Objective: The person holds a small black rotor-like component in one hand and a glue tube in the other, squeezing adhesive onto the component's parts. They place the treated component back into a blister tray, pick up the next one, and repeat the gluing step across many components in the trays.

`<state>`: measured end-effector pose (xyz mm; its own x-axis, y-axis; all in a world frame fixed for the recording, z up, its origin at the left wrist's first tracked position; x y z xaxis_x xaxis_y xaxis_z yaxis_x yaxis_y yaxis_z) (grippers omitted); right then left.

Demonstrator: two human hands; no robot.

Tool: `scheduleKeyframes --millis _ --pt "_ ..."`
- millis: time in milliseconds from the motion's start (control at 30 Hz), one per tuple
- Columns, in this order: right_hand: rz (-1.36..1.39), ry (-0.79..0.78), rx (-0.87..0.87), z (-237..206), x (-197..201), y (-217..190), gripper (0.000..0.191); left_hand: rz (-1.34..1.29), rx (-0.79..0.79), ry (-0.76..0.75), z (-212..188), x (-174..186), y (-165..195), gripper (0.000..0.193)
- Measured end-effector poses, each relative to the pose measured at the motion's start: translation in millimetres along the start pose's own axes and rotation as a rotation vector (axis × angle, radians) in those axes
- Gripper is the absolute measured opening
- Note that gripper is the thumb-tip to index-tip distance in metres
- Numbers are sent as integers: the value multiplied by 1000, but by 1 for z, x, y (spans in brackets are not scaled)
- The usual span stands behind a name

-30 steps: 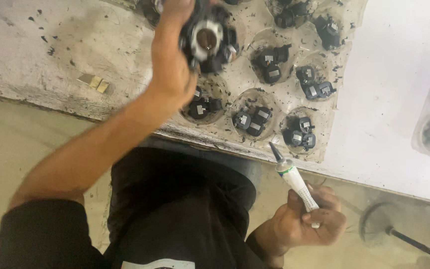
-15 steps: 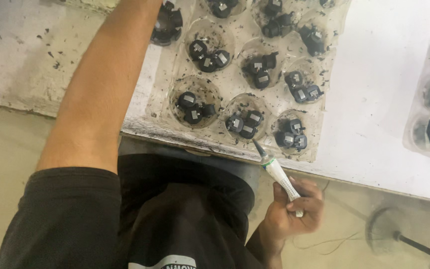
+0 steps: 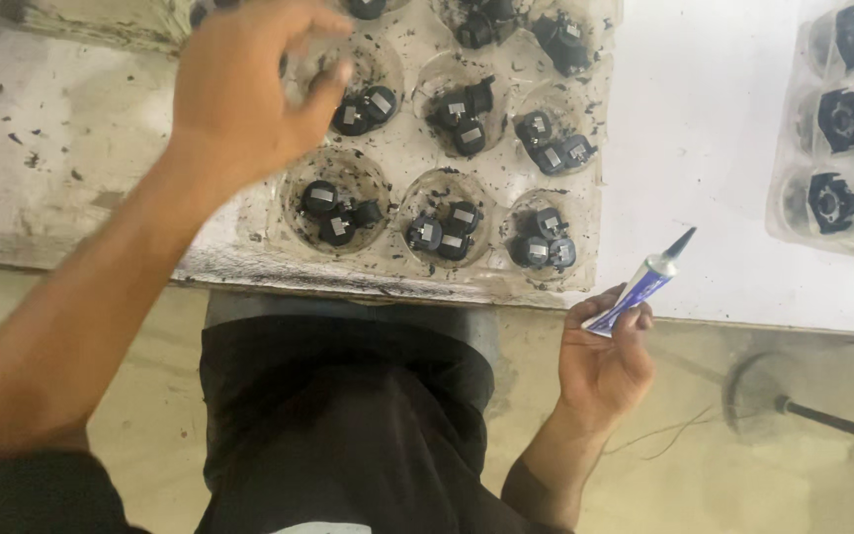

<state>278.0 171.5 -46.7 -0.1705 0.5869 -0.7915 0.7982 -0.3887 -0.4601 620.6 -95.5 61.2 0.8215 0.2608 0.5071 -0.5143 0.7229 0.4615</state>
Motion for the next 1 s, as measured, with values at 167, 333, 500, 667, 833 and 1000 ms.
scheduleKeyframes --millis 167,333,500,667,833,1000 --pt "-66 -51 -16 7 -13 -16 25 -72 223 49 -89 44 49 26" --pt "-228 -99 -19 7 -41 -8 17 -65 257 128 -118 57 93 21" --pt "-200 -131 -132 6 -64 25 17 -110 270 97 -132 38 108 24" --pt "-232 -151 -147 7 -79 50 10 -298 583 -115 -149 18 109 23" --pt "-395 -65 -36 23 -91 40 45 -615 1115 -506 -184 -24 92 45" --pt "-557 -130 578 143 -182 -82 35 -1164 1480 -394 -213 -66 88 50"
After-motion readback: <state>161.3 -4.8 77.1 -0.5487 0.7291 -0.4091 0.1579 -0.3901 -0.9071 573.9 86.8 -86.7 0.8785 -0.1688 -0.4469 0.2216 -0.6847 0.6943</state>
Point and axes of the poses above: each hand's wrist, its own z-axis towards the middle knuckle, its own x-axis out of the back of the hand, y = z × x, the point moved 5 cm from there along z, towards the middle knuckle, and after that the axes turned 15 degrees about y, right-handed, at the moved point
